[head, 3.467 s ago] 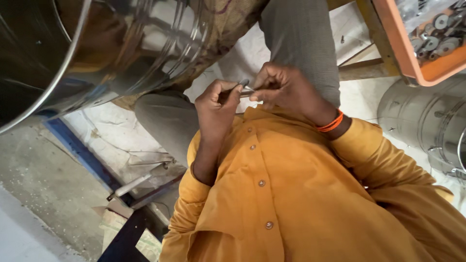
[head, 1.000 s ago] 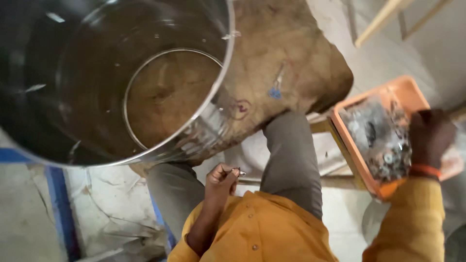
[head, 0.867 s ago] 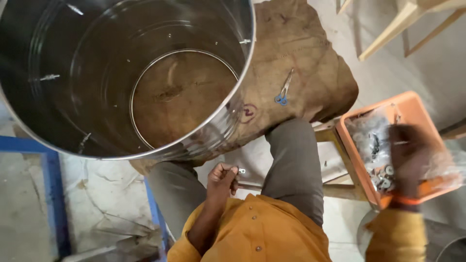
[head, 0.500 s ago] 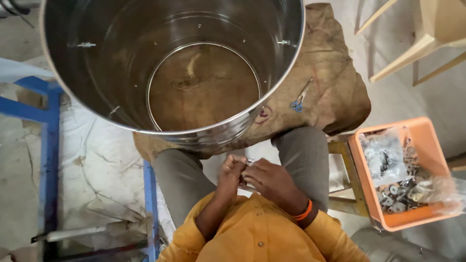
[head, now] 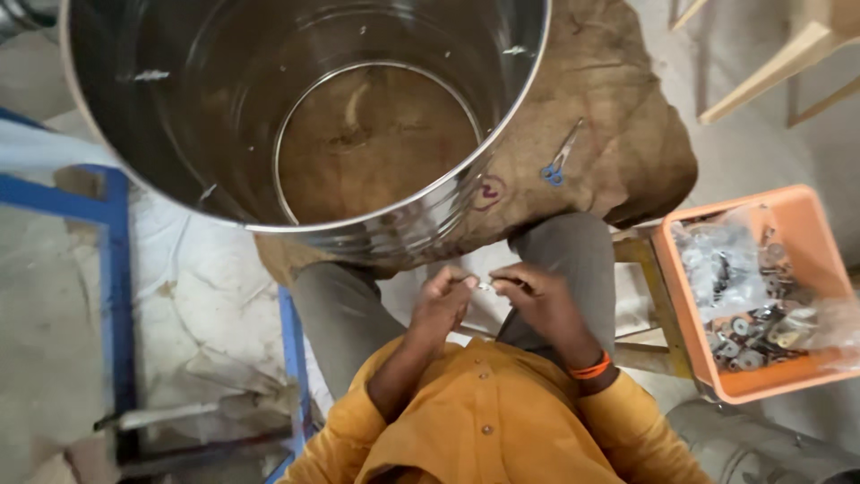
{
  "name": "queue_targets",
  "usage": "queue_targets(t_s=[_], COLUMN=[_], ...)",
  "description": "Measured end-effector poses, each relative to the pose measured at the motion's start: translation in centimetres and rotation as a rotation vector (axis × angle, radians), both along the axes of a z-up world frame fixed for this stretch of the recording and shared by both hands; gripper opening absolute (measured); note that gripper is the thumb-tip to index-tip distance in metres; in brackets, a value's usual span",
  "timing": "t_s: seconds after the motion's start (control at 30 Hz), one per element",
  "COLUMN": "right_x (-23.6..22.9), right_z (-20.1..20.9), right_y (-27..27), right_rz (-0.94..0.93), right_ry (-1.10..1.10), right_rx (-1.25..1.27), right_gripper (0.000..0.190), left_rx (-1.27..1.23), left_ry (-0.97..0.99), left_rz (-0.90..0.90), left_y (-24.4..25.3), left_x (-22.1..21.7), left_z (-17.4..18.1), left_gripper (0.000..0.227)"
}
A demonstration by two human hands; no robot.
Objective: The person assembles a metal bucket by inserting small metal fasteners into pre-drilled holes around the rim. They pick fasteners from a nearby orange bin, insert them into the bucket, and use pliers to secure them.
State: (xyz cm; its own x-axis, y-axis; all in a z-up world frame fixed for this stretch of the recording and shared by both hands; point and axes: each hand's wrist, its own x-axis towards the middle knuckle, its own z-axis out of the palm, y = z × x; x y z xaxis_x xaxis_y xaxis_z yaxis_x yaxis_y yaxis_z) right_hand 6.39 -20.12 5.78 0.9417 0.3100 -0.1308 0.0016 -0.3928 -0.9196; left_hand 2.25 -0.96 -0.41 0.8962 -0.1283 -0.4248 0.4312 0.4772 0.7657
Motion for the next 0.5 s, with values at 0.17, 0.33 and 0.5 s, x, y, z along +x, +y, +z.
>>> queue_targets(t_s=[0.17,0.33,0.5], right_x=[-1.1,-1.3,-0.6], right_z=[-1.7,-1.5,-0.7], right_y=[-1.6,-1.0,-0.3], right_rz=[-0.031,-0.035,-0.139], right_ry=[0.259,0.279,0.193], right_rx=[0.329,0.467,0.423], right_gripper=[0.017,0.014,0.016], left_rx=[0.006,-0.029,0.098], left_ry=[-0.369,-0.328,-0.401], left_rz=[-0.036,-0.039,0.033], left_y=[-1.0,-1.6,-1.3], left_x=[0.9,0.9,1.0], left_z=[3.3,5.0,5.0], left_gripper=[0.007,0.006,0.004])
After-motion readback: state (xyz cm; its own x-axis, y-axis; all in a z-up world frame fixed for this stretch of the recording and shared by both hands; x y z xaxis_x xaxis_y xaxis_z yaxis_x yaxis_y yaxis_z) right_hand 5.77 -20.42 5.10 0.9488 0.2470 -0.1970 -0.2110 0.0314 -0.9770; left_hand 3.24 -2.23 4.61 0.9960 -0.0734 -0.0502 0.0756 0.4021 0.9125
